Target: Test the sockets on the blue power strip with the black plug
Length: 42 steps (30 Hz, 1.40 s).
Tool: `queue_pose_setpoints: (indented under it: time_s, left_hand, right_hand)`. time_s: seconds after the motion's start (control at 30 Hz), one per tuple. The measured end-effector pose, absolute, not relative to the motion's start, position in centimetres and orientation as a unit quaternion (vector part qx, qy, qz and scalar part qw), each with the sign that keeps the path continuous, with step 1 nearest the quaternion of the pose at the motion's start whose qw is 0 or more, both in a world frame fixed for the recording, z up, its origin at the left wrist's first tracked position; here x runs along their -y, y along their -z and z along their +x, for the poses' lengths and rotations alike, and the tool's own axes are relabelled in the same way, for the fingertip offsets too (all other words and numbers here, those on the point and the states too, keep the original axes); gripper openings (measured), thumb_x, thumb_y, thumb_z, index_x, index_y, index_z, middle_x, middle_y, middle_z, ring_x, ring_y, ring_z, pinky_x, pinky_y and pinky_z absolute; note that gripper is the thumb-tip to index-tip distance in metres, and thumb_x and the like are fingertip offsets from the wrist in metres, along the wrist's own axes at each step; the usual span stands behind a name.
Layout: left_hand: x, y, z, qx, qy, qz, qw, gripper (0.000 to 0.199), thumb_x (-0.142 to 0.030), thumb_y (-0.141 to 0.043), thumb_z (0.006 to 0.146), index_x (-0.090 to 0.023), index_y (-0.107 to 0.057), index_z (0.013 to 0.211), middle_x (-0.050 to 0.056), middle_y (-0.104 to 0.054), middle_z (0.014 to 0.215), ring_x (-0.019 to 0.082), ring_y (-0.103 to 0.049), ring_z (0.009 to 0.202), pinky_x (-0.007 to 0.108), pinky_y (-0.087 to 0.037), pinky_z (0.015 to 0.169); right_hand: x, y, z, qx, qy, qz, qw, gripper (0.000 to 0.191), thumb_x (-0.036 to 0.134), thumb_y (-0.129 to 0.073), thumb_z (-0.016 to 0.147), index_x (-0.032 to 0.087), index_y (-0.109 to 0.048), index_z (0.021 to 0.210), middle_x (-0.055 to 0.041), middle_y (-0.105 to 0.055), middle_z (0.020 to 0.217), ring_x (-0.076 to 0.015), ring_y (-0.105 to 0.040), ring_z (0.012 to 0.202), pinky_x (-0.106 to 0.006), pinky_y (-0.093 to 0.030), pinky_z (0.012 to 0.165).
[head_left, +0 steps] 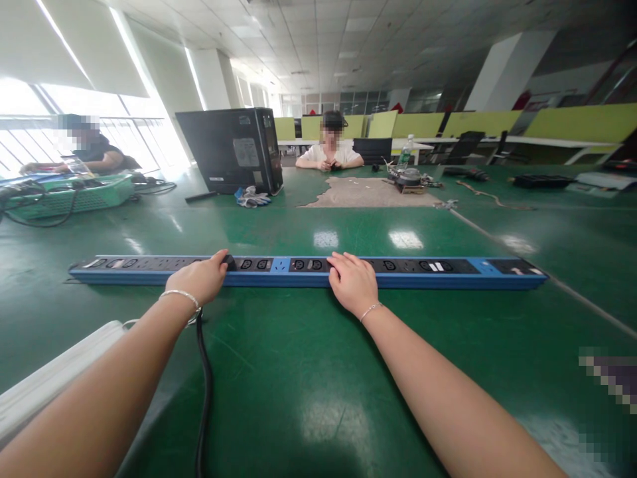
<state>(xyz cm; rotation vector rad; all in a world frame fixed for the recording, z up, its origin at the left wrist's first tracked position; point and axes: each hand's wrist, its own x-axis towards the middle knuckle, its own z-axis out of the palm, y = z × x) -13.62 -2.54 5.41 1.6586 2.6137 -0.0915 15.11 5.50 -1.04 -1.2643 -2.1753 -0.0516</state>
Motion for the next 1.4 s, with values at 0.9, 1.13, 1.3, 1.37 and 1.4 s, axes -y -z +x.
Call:
queue_pose_setpoints:
  time_s: [0.9, 1.13, 1.3, 1.37, 1.4]
  left_hand:
    - [0.7, -4.8, -14.4, -0.843, -0.008, 0.537, 0.02, 0.055, -0.048, -0.023, 0.083, -0.024, -0.048, 0.126, 0.016, -0.063, 0.111, 0.032, -0.059, 0.101, 0.042, -0.045, 0.081]
    - [1.0, -5.2, -13.7, -0.847, -0.035, 0.529, 0.04, 0.051, -0.047, -0.026, 0.084, -0.024, -0.05, 0.123, 0.013, -0.064, 0.11, 0.03, -0.059, 0.099, 0.042, -0.043, 0.083]
    - [1.7, -6.4, -13.1, -0.87, -0.069, 0.488, 0.026, 0.05, -0.046, -0.025, 0.085, -0.025, -0.051, 0.121, 0.014, -0.061, 0.115, 0.032, -0.057, 0.101, 0.044, -0.043, 0.08]
    - [2.2, -7.5, -13.0, -0.882, -0.11, 0.457, -0.007, 0.052, -0.05, -0.023, 0.084, -0.026, -0.05, 0.122, 0.015, -0.061, 0.113, 0.033, -0.057, 0.1, 0.044, -0.043, 0.077]
    - [2.5, -8.2, -13.0, -0.886, -0.135, 0.443, -0.028, 0.052, -0.053, -0.025, 0.083, -0.028, -0.051, 0.122, 0.013, -0.062, 0.11, 0.033, -0.057, 0.098, 0.043, -0.044, 0.075]
  right_hand:
    - [-5.5, 1.0, 15.0, 0.819, 0.031, -0.48, 0.313, 0.034, 0.026, -0.039, 0.086, 0.026, -0.062, 0.11, 0.0006, -0.06, 0.122, -0.0195, -0.048, 0.116, -0.037, -0.033, 0.094]
    - [-5.5, 1.1, 15.1, 0.819, 0.032, -0.479, 0.315, 0.033, 0.026, -0.039, 0.086, 0.026, -0.062, 0.11, 0.0017, -0.06, 0.121, -0.0188, -0.048, 0.115, -0.037, -0.033, 0.095]
    - [-5.5, 1.1, 15.0, 0.818, 0.031, -0.479, 0.317, 0.033, 0.027, -0.04, 0.086, 0.025, -0.062, 0.109, 0.0017, -0.06, 0.121, -0.0184, -0.048, 0.115, -0.036, -0.032, 0.095]
    - [-5.5, 1.1, 15.0, 0.818, 0.029, -0.479, 0.316, 0.033, 0.026, -0.04, 0.086, 0.025, -0.062, 0.109, 0.0015, -0.06, 0.121, -0.0186, -0.048, 0.115, -0.036, -0.032, 0.095]
    - [-5.5, 1.1, 15.1, 0.819, 0.029, -0.479, 0.315, 0.033, 0.026, -0.04, 0.086, 0.025, -0.062, 0.11, 0.0015, -0.06, 0.121, -0.0186, -0.048, 0.116, -0.036, -0.032, 0.095]
